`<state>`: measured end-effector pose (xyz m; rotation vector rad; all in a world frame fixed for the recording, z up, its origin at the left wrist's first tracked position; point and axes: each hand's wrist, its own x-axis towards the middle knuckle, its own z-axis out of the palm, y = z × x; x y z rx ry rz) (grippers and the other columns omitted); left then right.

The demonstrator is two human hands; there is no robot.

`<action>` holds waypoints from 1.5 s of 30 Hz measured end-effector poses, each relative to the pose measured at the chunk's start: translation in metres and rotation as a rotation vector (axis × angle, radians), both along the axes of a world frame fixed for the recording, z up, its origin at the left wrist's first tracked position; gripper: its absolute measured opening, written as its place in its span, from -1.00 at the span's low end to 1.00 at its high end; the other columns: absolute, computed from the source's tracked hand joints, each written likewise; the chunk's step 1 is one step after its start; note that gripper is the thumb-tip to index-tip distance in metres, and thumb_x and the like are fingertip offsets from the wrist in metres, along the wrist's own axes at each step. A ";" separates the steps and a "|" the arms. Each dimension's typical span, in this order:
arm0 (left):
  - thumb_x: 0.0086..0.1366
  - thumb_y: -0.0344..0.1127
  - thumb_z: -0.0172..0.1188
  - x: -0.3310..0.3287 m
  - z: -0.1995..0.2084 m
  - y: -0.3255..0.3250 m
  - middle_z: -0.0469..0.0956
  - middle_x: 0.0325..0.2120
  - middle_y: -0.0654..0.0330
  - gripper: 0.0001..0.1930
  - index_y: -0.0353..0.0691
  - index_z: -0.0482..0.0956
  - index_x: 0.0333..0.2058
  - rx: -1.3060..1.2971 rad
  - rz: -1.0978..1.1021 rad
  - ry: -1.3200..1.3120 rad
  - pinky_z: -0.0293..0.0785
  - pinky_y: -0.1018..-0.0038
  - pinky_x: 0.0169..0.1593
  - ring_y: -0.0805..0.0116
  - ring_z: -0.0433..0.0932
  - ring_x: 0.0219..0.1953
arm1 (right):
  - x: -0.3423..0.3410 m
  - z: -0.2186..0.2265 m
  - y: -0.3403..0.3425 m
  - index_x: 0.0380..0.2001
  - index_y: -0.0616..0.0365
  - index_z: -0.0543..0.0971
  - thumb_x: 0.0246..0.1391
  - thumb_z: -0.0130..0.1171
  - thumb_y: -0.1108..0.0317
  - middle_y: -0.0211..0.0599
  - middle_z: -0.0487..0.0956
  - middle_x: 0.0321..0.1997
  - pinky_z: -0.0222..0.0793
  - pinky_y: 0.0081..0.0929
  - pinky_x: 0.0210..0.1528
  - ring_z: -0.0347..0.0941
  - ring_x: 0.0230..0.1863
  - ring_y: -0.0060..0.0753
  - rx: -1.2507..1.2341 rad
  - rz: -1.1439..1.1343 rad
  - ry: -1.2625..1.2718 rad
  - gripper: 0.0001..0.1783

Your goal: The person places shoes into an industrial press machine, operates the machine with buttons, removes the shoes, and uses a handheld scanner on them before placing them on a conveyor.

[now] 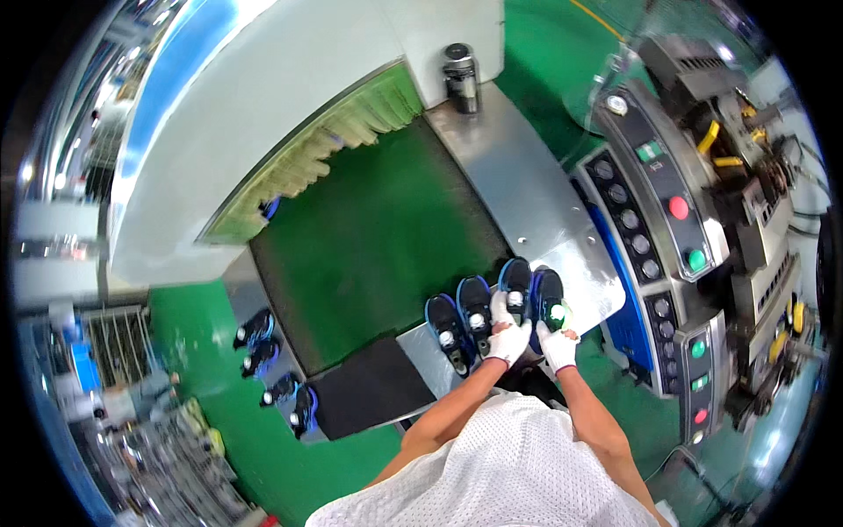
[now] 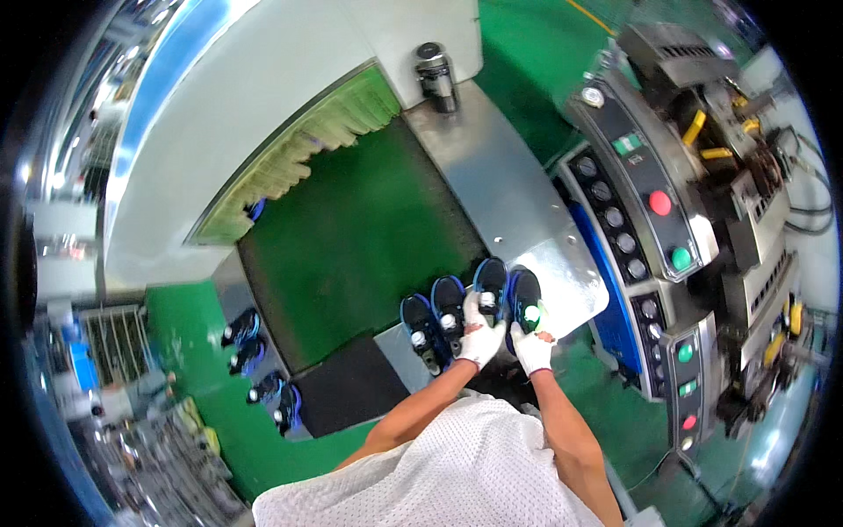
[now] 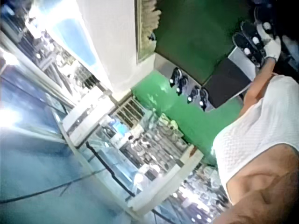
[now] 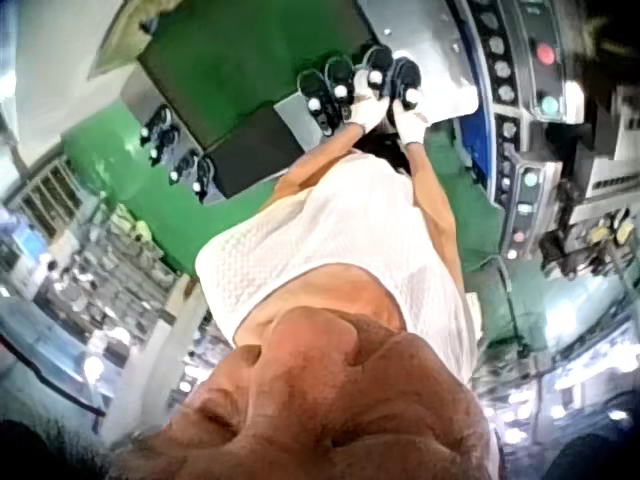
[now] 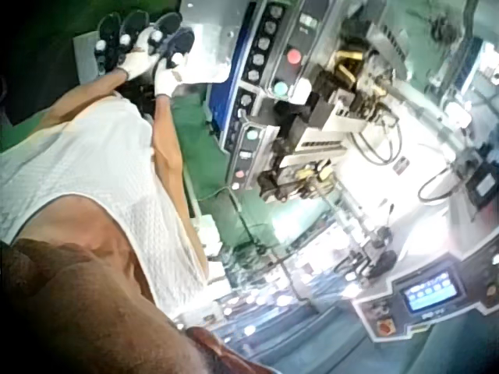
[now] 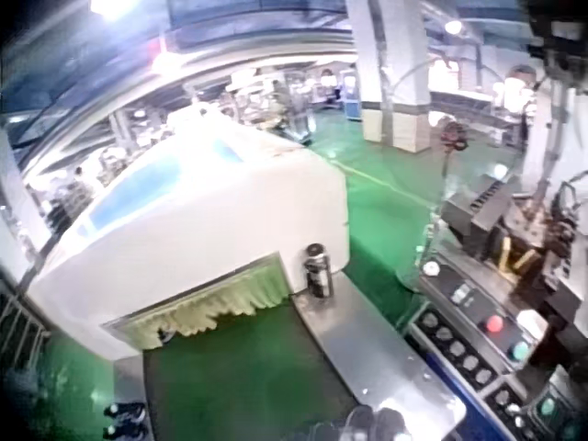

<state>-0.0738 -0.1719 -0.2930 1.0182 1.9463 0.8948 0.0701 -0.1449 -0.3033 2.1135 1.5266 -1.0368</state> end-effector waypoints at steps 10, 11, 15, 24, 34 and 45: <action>0.15 -0.28 0.38 0.043 0.120 0.029 0.41 0.18 -0.14 -0.17 -0.32 0.15 0.32 -0.161 -0.599 -0.216 0.36 0.26 0.30 0.01 0.44 0.24 | 0.085 0.113 -0.075 0.04 0.14 0.55 0.01 0.46 0.38 -0.42 0.62 -0.25 0.51 -0.52 -0.33 0.51 -0.37 -0.61 0.763 -1.340 1.093 -0.50; 0.15 -0.29 0.38 0.073 0.146 0.024 0.39 0.17 -0.11 -0.18 -0.30 0.15 0.32 -0.221 -0.704 -0.157 0.33 0.30 0.31 0.07 0.42 0.24 | 0.095 0.131 -0.095 0.07 0.14 0.52 0.03 0.43 0.41 -0.40 0.62 -0.18 0.54 -0.49 -0.26 0.53 -0.30 -0.57 0.773 -1.427 1.081 -0.49; 0.08 -0.50 0.42 0.159 0.152 -0.035 0.36 0.18 0.00 -0.15 -0.32 0.16 0.32 0.017 -1.099 -0.426 0.27 0.28 0.36 0.16 0.37 0.23 | 0.136 0.181 -0.207 0.10 0.04 0.49 0.08 0.41 0.39 -0.45 0.60 -0.19 0.48 -0.51 -0.33 0.50 -0.35 -0.60 1.083 -1.672 1.019 -0.49; 0.08 -0.27 0.48 0.300 0.251 -0.177 0.47 0.20 -0.04 -0.16 -0.32 0.29 0.32 0.140 -1.869 -0.187 0.34 0.27 0.29 0.12 0.47 0.21 | 0.158 0.270 -0.425 0.17 0.16 0.51 0.09 0.42 0.25 -0.39 0.62 -0.07 0.45 -0.52 -0.01 0.47 -0.09 -0.60 1.209 -2.296 0.417 -0.41; 0.24 -0.21 0.32 0.547 0.256 -0.442 0.41 0.19 -0.20 -0.25 -0.41 0.22 0.31 0.555 -2.439 -0.528 0.30 0.25 0.33 -0.05 0.44 0.23 | 0.226 0.286 -0.657 0.34 0.20 0.32 0.07 0.36 0.21 0.14 0.58 0.13 0.41 -0.16 0.22 0.56 0.11 0.07 1.107 -2.180 -1.211 -0.20; 0.39 -0.02 0.10 0.543 0.191 -0.439 0.25 0.36 -0.18 -0.28 -0.26 0.17 0.40 0.572 -2.422 -0.571 0.09 0.04 0.44 -0.08 0.22 0.42 | 0.334 0.286 -0.654 0.35 0.40 0.30 0.35 0.14 0.34 0.16 0.37 0.40 0.23 -0.17 0.41 0.34 0.39 -0.05 1.543 -1.713 -1.248 -0.40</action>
